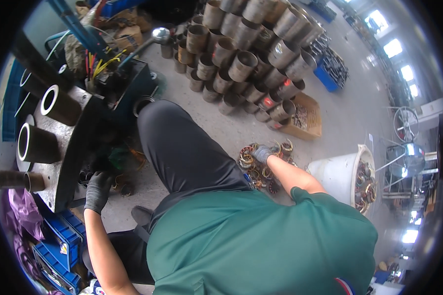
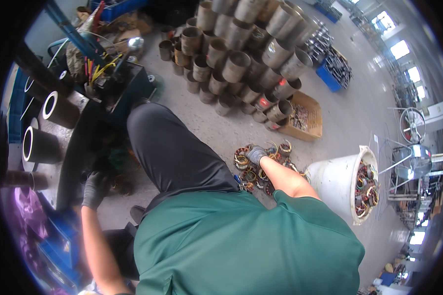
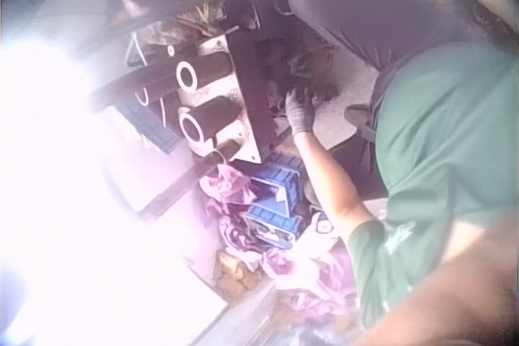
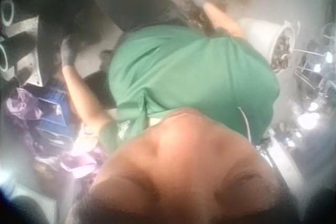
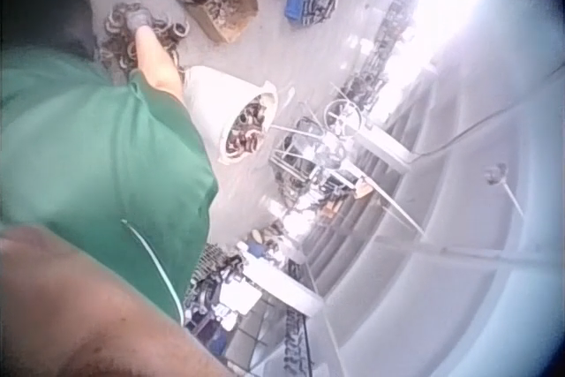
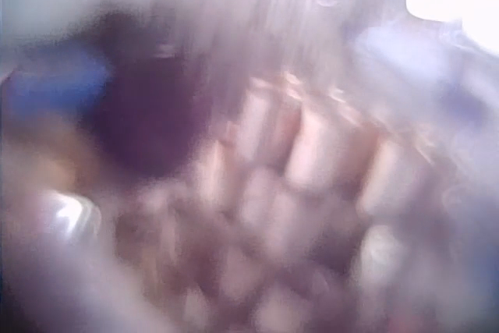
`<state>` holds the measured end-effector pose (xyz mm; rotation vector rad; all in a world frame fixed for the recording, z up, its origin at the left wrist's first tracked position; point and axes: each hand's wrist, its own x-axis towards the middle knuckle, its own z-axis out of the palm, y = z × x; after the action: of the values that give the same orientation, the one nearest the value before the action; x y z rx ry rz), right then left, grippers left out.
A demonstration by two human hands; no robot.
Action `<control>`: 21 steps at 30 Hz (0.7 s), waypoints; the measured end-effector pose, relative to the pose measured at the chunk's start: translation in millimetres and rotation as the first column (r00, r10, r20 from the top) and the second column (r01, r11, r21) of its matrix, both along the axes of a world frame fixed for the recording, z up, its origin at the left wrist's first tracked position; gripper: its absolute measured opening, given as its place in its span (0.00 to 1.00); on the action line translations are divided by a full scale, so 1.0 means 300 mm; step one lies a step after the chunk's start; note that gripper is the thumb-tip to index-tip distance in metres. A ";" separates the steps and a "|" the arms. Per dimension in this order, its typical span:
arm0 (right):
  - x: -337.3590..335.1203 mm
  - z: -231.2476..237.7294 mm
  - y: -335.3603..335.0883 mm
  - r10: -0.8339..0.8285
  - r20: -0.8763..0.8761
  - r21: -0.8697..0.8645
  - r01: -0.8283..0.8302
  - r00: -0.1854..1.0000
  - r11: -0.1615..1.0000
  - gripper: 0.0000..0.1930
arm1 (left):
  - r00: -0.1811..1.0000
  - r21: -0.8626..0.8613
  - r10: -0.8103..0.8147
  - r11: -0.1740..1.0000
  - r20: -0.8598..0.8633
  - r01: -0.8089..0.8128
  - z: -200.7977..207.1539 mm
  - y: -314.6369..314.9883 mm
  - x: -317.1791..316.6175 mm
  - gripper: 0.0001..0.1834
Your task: The person takes metal cylinders from a wire basket and places them into a press machine, then inserts internal copper wire components into the cylinders while operating the machine with a lever.
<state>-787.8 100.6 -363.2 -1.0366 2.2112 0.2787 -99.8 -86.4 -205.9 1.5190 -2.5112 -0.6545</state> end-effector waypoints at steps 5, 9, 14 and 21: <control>-0.170 -0.010 0.282 0.038 -0.072 0.033 -0.036 0.997 0.999 0.34 | 0.982 0.248 0.187 0.952 -0.017 -0.177 -0.038 0.035 -0.007 0.12; -0.201 0.025 0.275 0.036 -0.079 0.083 -0.030 0.996 0.996 0.32 | 0.917 0.315 0.296 0.926 -0.268 -0.207 -0.197 0.093 0.097 0.14; -0.124 0.046 0.181 0.120 -0.018 0.093 -0.118 0.993 0.989 0.33 | 0.946 0.381 0.318 0.883 -0.056 -0.274 -0.181 0.121 0.116 0.15; -0.075 -0.028 0.110 0.347 0.004 0.228 -0.338 0.938 0.913 0.24 | 0.944 0.406 0.326 0.856 0.054 -0.319 -0.145 0.128 0.080 0.17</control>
<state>-810.2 133.5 -371.5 -1.2945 1.9618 0.6940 -75.8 -47.9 -249.5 1.9995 -2.1083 -1.1808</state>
